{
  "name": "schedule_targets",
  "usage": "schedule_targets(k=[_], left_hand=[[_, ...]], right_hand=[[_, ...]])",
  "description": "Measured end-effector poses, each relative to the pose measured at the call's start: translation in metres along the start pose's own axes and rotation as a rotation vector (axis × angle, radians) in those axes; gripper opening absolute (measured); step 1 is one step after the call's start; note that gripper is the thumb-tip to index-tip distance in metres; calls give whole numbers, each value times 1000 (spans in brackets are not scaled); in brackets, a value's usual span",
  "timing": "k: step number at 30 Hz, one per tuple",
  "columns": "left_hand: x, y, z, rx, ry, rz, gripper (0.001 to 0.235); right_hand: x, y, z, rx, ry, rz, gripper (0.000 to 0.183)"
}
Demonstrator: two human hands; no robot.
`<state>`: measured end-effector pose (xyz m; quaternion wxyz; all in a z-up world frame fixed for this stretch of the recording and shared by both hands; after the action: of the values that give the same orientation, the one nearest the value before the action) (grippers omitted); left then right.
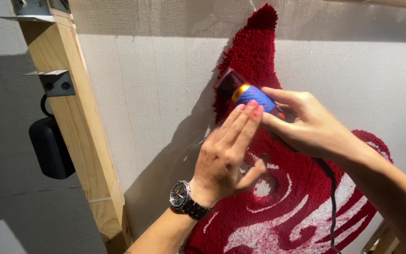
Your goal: The person uses a handheld electric trimmer to shave and shape the red pile of a rug stretched on a wooden frame. The person moves the trimmer along the rug's surface, removing excess fibers and refining the edges of a white pattern.
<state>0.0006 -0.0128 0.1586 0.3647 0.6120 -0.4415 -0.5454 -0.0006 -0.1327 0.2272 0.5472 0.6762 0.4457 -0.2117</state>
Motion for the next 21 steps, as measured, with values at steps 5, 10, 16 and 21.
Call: schedule_targets(k=[5,10,16,21], left_hand=[[12,2,12,28,-18,-5,73],[31,6,18,58,-20,-48,68],[48,6,18,67,-47,-57,70],[59,5,18,75,-66,-77,75]], right_hand=[[-4,-14,29,113,2,-31,69],[-11,-27,66,202,-29,-39,71],[-19,-36,74,279,-16,2,64],[-15,-40,87,305,110,-4,62]])
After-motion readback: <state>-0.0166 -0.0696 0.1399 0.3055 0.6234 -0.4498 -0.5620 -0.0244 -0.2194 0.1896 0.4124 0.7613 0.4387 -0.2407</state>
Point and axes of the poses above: each hand's wrist, its own y-axis towards the middle knuckle, its own x-axis out of the palm, z = x × y, the point moved 10 cm from there along y, towards the middle knuckle, and after that the axes turned 14 degrees about -y, right-handed, at the moved point
